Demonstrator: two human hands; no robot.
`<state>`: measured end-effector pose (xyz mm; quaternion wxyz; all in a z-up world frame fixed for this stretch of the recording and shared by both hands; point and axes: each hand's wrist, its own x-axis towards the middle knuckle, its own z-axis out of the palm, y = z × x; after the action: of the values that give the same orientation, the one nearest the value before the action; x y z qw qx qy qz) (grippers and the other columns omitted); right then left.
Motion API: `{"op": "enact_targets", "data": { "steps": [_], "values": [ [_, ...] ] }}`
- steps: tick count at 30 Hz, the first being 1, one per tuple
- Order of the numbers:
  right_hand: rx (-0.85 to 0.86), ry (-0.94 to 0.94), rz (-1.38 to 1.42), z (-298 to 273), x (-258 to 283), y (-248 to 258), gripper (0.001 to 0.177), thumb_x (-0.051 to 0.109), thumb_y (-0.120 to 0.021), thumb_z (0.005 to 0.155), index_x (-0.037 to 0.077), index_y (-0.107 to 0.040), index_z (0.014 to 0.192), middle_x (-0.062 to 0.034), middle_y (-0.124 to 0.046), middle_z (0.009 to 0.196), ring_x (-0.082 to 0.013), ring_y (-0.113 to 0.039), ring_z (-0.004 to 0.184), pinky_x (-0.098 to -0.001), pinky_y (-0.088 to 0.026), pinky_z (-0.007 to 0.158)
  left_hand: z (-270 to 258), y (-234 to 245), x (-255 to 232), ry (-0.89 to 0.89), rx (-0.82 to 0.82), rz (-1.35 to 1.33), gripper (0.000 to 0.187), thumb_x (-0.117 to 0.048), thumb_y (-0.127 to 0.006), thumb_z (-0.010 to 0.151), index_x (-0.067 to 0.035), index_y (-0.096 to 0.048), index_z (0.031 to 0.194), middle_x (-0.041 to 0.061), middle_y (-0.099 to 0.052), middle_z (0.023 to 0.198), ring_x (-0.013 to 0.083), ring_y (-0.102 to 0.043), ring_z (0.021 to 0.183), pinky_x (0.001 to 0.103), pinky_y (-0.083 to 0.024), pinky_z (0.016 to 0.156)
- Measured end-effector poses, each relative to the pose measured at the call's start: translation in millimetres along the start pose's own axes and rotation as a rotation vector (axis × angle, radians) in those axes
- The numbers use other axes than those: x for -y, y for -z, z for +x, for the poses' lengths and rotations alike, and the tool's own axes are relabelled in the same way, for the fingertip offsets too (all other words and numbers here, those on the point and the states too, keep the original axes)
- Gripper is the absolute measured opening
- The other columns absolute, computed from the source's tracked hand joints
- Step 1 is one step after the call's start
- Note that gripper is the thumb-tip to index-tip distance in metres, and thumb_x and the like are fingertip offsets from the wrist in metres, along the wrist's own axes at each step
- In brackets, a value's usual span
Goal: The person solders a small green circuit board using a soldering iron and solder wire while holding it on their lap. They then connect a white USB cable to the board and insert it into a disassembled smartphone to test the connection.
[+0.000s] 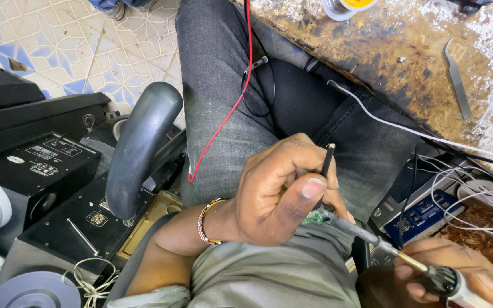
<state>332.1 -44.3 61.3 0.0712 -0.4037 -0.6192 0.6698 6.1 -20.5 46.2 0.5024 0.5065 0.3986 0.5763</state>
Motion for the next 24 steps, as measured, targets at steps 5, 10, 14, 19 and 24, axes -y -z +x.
{"op": "enact_targets", "data": {
  "steps": [5, 10, 14, 19, 24],
  "values": [
    [-1.043, 0.713, 0.026, 36.6, -20.4, -71.3, 0.021, 0.021, -0.062, 0.095, 0.025, -0.047, 0.109, 0.0117, -0.048, 0.066, -0.0004, -0.05, 0.058, -0.0169, -0.05, 0.058, 0.1, -0.4, -3.7, 0.012, -0.005, 0.012, 0.04, -0.039, -0.028, 0.116, -0.006, -0.047, 0.105, 0.002, -0.074, 0.078, 0.0145, -0.06, 0.071, 0.034, -0.047, 0.085],
    [-1.356, 0.622, -0.239, 73.8, 38.6, -81.5, 0.046, 0.052, -0.036, 0.116, 0.01, -0.027, 0.098, -0.0033, -0.032, 0.083, -0.0159, -0.036, 0.067, -0.0282, -0.037, 0.067, 1.9, -2.3, -4.5, 0.037, -0.028, -0.012, 0.04, -0.039, -0.032, 0.113, -0.004, -0.044, 0.099, 0.007, -0.073, 0.072, 0.013, -0.057, 0.066, 0.033, -0.044, 0.081],
    [-1.51, 1.011, -0.402, 65.3, 35.8, -46.6, 0.046, 0.049, -0.042, 0.108, 0.004, -0.032, 0.113, -0.0168, -0.036, 0.084, -0.0314, -0.043, 0.063, -0.0447, -0.049, 0.061, -1.0, -5.4, 0.4, 0.099, -0.099, -0.011, 0.038, -0.043, -0.035, 0.11, -0.008, -0.041, 0.095, 0.011, -0.073, 0.065, 0.0137, -0.059, 0.061, 0.032, -0.046, 0.073],
    [-1.56, 1.371, -0.729, 86.0, 81.6, 22.2, 0.041, 0.04, -0.041, 0.109, 0.003, -0.045, 0.126, -0.0257, -0.042, 0.099, -0.0389, -0.048, 0.072, -0.0508, -0.049, 0.063, -8.6, -9.7, 19.7, 0.188, -0.188, -0.055, 0.036, -0.042, -0.04, 0.105, -0.009, -0.048, 0.096, 0.017, -0.075, 0.058, 0.0208, -0.074, 0.055, 0.027, -0.053, 0.064],
    [-1.516, 1.011, -1.082, 93.9, 136.6, 64.9, 0.042, 0.02, -0.05, 0.114, -0.016, -0.061, 0.133, -0.03, -0.071, 0.105, -0.0425, -0.064, 0.1, -0.0515, -0.054, 0.091, -8.2, -7.6, 27.7, 0.263, -0.248, -0.054, 0.035, -0.043, -0.043, 0.102, -0.009, -0.052, 0.095, 0.019, -0.077, 0.057, 0.0225, -0.075, 0.051, 0.03, -0.057, 0.058]
  ]
}}
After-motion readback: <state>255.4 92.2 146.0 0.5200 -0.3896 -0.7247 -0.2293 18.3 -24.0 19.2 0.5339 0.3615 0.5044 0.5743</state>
